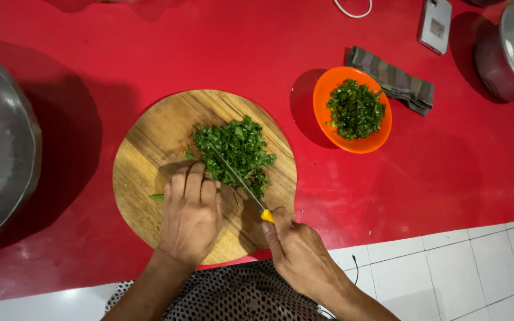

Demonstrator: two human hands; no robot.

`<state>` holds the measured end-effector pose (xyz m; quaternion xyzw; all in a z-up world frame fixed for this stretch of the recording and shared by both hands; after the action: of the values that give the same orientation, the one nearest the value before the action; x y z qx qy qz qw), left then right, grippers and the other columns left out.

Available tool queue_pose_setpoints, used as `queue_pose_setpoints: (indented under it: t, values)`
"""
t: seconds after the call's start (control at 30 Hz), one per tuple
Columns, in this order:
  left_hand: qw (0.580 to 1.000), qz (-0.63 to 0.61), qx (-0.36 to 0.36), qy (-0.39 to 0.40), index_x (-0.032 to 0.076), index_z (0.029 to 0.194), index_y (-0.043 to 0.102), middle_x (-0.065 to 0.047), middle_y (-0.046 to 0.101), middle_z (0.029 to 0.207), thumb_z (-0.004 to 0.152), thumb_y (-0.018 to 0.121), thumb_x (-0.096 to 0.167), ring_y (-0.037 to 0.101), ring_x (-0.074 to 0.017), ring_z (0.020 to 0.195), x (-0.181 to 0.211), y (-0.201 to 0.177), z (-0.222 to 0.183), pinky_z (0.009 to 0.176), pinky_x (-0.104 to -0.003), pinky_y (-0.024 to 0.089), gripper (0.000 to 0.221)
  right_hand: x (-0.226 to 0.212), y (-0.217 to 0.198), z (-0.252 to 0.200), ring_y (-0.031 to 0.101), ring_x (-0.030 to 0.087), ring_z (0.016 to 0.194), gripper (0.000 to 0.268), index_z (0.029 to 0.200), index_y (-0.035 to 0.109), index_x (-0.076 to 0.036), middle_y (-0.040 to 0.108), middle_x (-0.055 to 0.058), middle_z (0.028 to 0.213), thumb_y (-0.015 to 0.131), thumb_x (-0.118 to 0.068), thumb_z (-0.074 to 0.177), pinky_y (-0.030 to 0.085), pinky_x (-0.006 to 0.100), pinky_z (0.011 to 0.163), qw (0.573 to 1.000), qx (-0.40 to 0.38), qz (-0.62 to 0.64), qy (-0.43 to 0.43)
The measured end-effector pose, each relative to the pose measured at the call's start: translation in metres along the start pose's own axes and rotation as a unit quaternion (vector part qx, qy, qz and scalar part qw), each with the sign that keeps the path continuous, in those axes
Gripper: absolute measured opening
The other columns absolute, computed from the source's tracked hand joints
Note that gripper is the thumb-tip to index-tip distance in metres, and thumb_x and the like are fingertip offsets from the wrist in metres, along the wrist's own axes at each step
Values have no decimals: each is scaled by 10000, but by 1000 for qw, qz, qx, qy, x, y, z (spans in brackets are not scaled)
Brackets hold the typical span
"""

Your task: Chopping green herbs into a fine mince on a wooden cutting board using a knife.

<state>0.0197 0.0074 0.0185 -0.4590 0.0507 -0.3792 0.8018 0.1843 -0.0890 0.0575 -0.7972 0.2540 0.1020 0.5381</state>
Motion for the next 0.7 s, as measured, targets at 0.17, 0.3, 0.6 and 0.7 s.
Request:
queue_pose_setpoints:
  t: [0.17,0.3,0.6,0.7]
  values:
    - [999,-40,-7,-16,-78,1115,626,-278,586,1260,1033,567,357,544,-416,1094,6,-17,8,853,-505,470,446,-1,-1,2,658,422,529,272,1182,481,-89,633,152,590,409,-330,1081,497,515,512,1000,2,-14,-5]
    - [995,-95,20,-36,-92,1139,669,-240,618,1221,1012,619,110,534,-344,1066,-6,-1,-1,859,-469,494,244,-7,-6,-2,612,357,433,245,1249,450,-115,590,107,521,409,-288,1082,477,475,457,999,-17,26,14]
    - [995,-95,-27,-20,-16,1243,644,-158,593,1219,555,662,4,505,-328,1007,-16,5,-1,839,-464,489,688,0,7,-2,592,351,413,234,1233,411,-45,577,132,702,441,-226,1087,472,493,399,995,15,-52,-78]
    - [1000,-11,-22,-2,-19,1149,656,-165,605,1213,942,665,116,511,-299,973,-11,8,0,779,-423,475,247,-3,3,-2,571,324,379,241,1254,399,-50,561,117,581,444,-217,1086,460,458,376,996,10,-54,-70]
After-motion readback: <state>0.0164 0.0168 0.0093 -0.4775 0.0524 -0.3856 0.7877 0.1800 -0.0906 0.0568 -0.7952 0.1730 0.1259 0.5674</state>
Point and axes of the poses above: each hand's wrist, its own z-axis towards the middle knuckle, its own y-axis out of the palm, x = y × z, the point moved 4 cm from there along z, towards the middle knuckle
